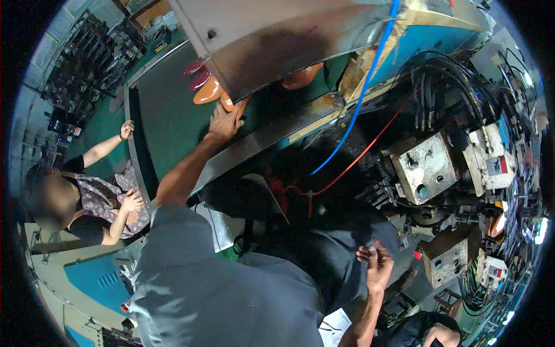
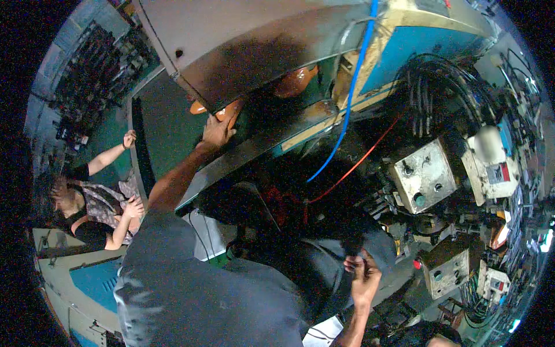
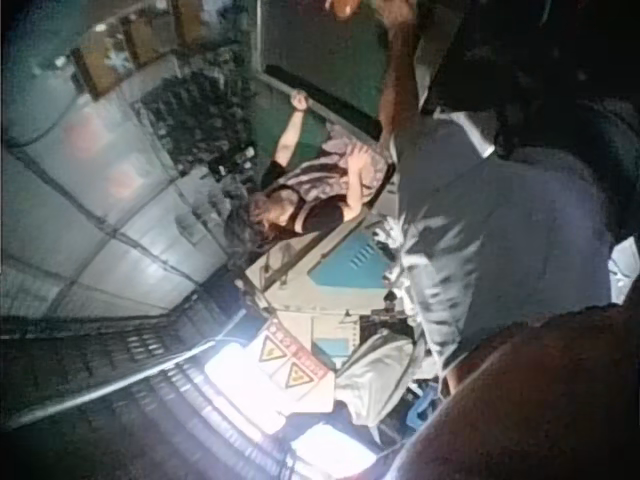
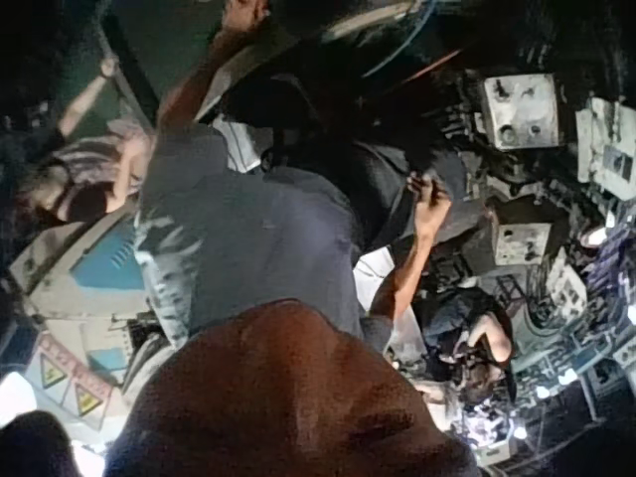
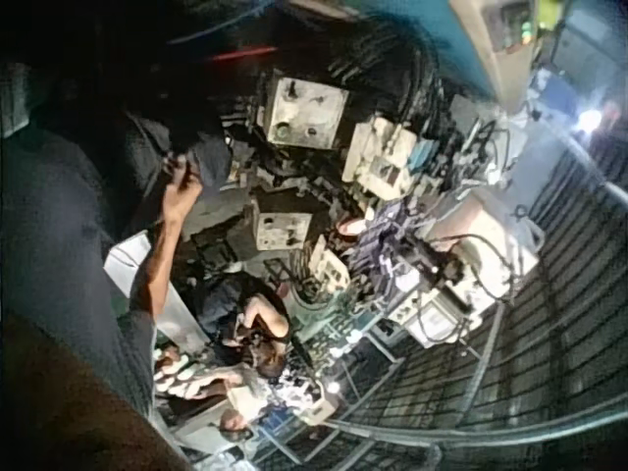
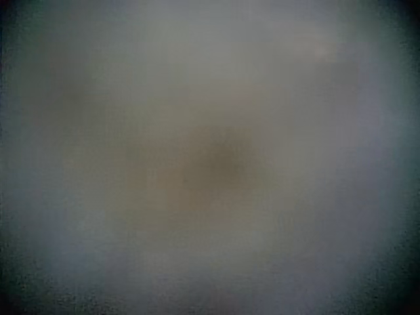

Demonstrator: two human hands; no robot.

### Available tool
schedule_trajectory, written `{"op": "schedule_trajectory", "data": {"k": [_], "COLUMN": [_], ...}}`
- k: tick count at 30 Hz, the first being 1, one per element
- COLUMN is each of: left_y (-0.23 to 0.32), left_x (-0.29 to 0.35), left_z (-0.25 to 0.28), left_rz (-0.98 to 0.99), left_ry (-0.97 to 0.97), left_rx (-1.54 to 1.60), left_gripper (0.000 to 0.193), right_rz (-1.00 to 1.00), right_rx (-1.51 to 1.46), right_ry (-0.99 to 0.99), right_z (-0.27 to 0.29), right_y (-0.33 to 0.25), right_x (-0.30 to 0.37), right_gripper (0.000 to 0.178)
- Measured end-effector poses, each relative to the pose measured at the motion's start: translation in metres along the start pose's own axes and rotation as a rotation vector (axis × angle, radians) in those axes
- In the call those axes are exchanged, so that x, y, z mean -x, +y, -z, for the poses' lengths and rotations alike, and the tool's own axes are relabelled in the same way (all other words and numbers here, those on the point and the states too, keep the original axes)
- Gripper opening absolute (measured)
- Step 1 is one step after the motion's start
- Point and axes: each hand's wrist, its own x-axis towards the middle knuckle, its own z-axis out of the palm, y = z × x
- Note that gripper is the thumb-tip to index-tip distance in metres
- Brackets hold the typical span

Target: Operate an industrial shoe lasting machine to shape and attach soles.

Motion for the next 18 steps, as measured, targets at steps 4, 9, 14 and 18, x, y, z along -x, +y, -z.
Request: {"op": "schedule_trajectory", "data": {"k": [4, 9, 14, 18], "left_y": [-0.132, -0.100, -0.377, -0.181], "left_x": [-0.041, -0.087, 0.045, -0.143], "left_z": [-0.068, -0.041, 0.098, 0.079], "left_rz": [0.077, 0.395, 0.059, -0.195], "left_ry": [-0.049, -0.012, 0.058, -0.503], "left_rx": [-0.579, -0.132, 0.421, 1.201], "left_gripper": [0.083, 0.069, 0.059, 0.048], "right_rz": [-0.016, -0.019, -0.177, -0.535], "right_rx": [0.068, 0.104, 0.115, -0.074], "right_ry": [-0.037, 0.142, 0.497, 0.899], "right_z": [0.013, 0.075, 0.122, 0.123], "right_y": [0.019, 0.049, 0.147, 0.266], "right_x": [-0.031, 0.038, 0.158, 0.328], "right_gripper": [0.046, 0.056, 0.053, 0.049]}}
